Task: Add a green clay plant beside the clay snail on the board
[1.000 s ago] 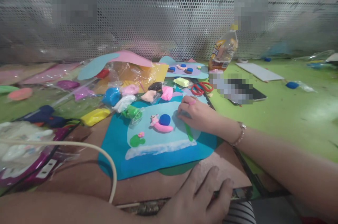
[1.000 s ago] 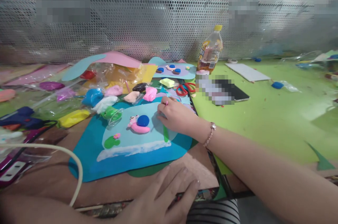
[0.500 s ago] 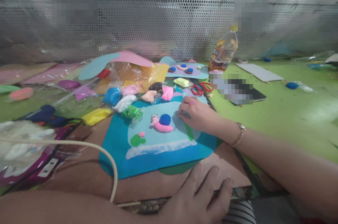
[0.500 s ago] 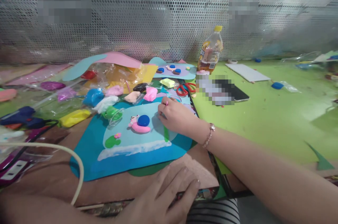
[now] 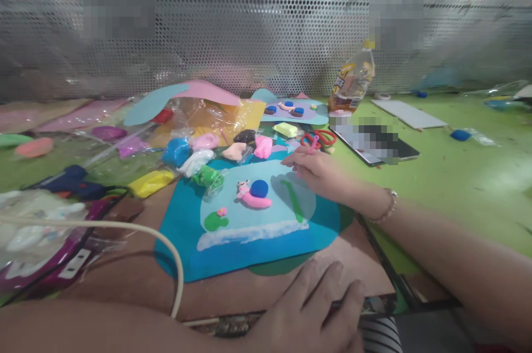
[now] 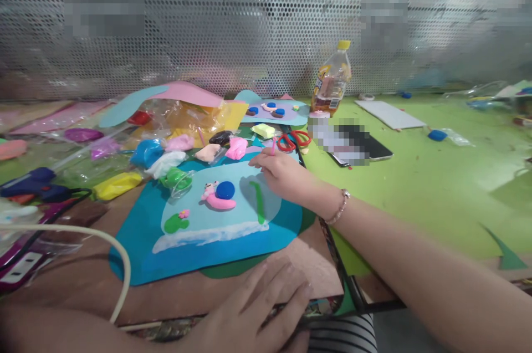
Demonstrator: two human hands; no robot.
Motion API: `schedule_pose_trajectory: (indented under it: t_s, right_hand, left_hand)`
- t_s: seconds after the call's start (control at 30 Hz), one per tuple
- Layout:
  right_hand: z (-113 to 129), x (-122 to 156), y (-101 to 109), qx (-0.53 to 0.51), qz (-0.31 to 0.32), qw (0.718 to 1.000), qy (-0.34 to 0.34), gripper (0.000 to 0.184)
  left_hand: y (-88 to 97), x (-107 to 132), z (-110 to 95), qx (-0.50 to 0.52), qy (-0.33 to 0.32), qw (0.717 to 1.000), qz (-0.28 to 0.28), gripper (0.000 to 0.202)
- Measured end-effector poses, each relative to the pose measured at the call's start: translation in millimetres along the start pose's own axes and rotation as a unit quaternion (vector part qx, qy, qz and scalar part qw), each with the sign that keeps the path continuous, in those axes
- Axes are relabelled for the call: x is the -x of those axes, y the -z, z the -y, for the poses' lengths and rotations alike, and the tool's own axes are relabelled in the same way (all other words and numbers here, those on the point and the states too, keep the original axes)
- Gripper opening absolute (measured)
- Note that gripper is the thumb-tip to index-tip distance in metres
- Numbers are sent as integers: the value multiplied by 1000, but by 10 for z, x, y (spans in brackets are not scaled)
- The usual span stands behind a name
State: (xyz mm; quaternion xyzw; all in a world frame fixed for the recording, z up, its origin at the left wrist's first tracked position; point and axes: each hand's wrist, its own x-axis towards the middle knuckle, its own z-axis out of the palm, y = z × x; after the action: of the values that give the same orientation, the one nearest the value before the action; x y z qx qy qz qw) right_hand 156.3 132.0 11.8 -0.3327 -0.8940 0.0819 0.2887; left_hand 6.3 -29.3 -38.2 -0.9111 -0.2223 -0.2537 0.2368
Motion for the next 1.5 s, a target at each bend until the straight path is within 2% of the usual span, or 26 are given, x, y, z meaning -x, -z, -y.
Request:
schedule_pose_trajectory:
  t_s: [0.17, 0.3, 0.5, 0.63, 0.8, 0.9, 0.97, 1.03, 1.07, 1.13, 1.2, 1.27, 1.33, 1.5]
  right_hand:
    - [-104, -12, 47, -26, 9, 999, -46, 29]
    - [-90, -19, 101, 14, 20, 998, -55, 28]
    - [-43, -18, 132, 48, 67, 993, -87, 27]
    - [-75, -16, 87, 7, 50, 995, -83, 26]
    - [-51, -17, 65, -65, 42, 992, -102, 23]
    - [-24, -20, 63, -76, 35, 993, -84, 22]
    - [-19, -26, 52, -74, 26, 994, -70, 22]
    - [-26, -34, 36, -67, 16, 996, -53, 20]
    - [-32, -36, 27, -66, 12, 997, -43, 18]
    - [-46, -36, 7, -72, 7, 997, -26, 14]
    - [-60, -31, -8, -91, 9, 995, -28, 17]
    - [-65, -24, -15, -113, 10, 993, -45, 24]
    - [-61, -19, -10, -122, 2, 991, -51, 30]
    - [-45, -24, 22, -92, -22, 995, -42, 32]
  left_hand:
    - [74, -65, 17, 29, -20, 999, -26, 21]
    - [101, -65, 33, 16, -20, 1000, -4, 24]
    - [158, -67, 76, 34, -30, 999, 28, 29]
    - [182, -63, 105, 26, -24, 999, 33, 32]
    - [116, -25, 69, 29, -23, 999, 35, 31]
    - [115, -30, 62, 34, -14, 999, 33, 31]
    - [178, -72, 112, 30, -3, 999, 32, 32]
    - [286, -151, 224, 18, 17, 998, 65, 37]
    - [344, -201, 301, 20, 11, 997, 80, 46]
    - [434, -309, 476, 15, 82, 987, 135, 63]
    - [461, -399, 639, -4, 133, 970, 205, 59]
    - [420, -448, 754, -3, 163, 954, 252, 63]
    - [342, -451, 810, 0, 166, 949, 267, 66]
    - [199, -393, 816, 17, 164, 953, 255, 68]
